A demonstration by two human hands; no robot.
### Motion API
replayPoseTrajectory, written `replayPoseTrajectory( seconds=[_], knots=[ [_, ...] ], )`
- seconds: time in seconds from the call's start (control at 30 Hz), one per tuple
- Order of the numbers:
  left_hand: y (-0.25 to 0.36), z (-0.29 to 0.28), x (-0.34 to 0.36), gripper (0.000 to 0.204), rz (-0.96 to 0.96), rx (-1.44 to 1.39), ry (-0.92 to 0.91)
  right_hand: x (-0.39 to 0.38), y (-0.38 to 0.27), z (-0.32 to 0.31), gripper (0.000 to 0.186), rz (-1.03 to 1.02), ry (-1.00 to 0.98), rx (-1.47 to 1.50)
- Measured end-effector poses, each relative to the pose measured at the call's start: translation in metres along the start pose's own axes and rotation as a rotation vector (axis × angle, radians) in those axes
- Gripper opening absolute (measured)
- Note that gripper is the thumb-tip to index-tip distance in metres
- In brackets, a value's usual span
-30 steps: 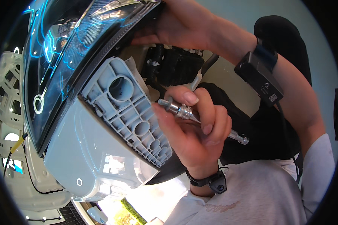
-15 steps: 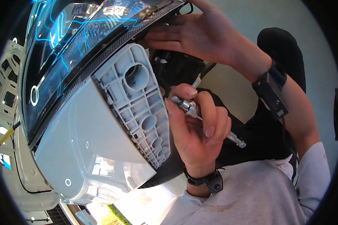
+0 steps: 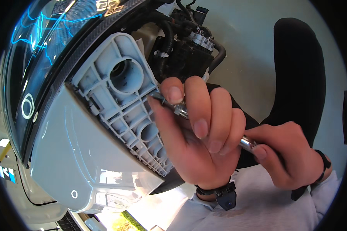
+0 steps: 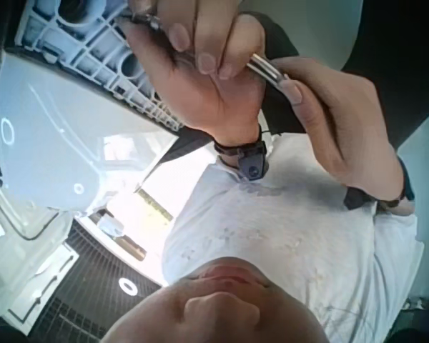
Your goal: Using a socket wrench to loosen and remove bolts from a car headlight assembly inside the engine bay.
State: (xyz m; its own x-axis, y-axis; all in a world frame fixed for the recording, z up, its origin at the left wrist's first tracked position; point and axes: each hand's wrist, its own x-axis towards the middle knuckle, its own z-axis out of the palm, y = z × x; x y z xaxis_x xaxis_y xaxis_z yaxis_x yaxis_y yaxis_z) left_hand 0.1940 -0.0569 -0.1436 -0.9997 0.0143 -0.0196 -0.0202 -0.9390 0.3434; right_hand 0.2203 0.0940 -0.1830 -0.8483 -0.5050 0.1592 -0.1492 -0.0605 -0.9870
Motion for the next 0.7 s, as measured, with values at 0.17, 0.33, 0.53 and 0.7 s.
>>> replayPoseTrajectory(
  seconds=[0.17,0.33,0.53,0.7],
  knots=[
    [-0.005,0.0,-0.002,0.04,0.009,0.018,0.019,-0.007,0.001,0.013,0.023,-0.198,0.213,-0.296],
    [-0.012,0.011,-0.003,0.043,0.157,-0.008,0.189,-0.012,0.0,0.022,0.028,-0.216,0.364,-0.263],
    [-0.008,0.008,-0.021,0.044,0.175,0.263,0.191,-0.022,-0.004,0.011,0.03,-0.299,0.34,-0.46],
    [-0.007,0.003,-0.018,0.047,0.192,0.144,0.188,-0.027,0.012,0.007,0.034,-0.245,0.267,-0.119]
  ],
)
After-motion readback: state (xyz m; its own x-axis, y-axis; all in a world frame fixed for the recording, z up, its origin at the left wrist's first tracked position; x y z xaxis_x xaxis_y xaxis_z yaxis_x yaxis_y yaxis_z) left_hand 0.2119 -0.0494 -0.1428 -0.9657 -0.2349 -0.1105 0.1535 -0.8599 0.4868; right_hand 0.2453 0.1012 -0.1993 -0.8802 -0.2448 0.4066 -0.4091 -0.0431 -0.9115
